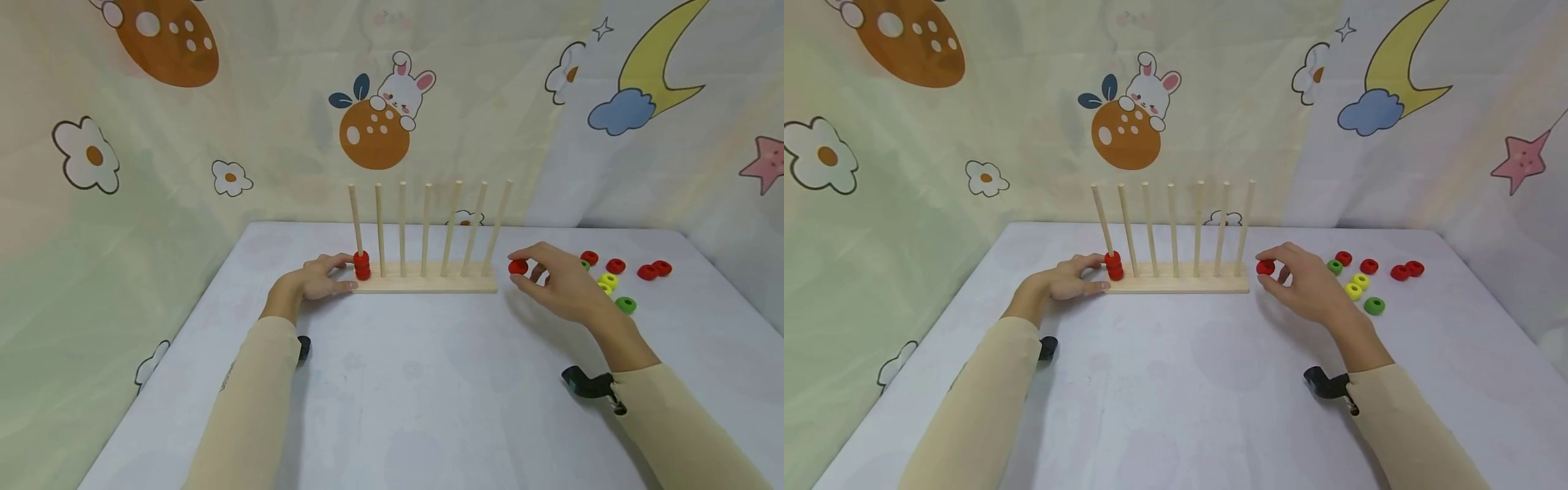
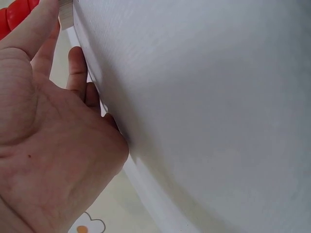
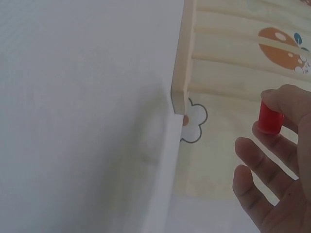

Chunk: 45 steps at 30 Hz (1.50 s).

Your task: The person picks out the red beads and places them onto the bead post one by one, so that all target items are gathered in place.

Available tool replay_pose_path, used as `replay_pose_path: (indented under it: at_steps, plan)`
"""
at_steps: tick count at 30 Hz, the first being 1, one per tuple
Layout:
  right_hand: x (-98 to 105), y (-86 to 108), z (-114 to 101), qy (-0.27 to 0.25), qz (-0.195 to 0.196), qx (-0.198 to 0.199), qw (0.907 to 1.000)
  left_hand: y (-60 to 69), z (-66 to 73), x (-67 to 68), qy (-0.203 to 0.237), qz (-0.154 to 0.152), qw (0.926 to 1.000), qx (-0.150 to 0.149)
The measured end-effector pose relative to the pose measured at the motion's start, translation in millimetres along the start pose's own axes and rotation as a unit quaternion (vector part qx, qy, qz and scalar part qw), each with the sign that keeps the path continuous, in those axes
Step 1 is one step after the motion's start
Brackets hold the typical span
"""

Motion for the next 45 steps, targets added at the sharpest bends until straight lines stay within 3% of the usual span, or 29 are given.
replay_pose_path:
  at_steps: [45]
  plan:
    - [-26,-42.0,-52,-0.072,-0.003,0.088,0.9935,2.1,1.6,0.0,-0.001,-0.003,0.9999,0.01]
Point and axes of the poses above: each hand's wrist, its own y-axis away from the middle knuckle, its own x-axis out of the back of the hand, z = x × y, the point moved 4 cm from there along -y, towards the middle knuckle, and after that the axes turned 3 degrees about -x, right-handed, at the moved point
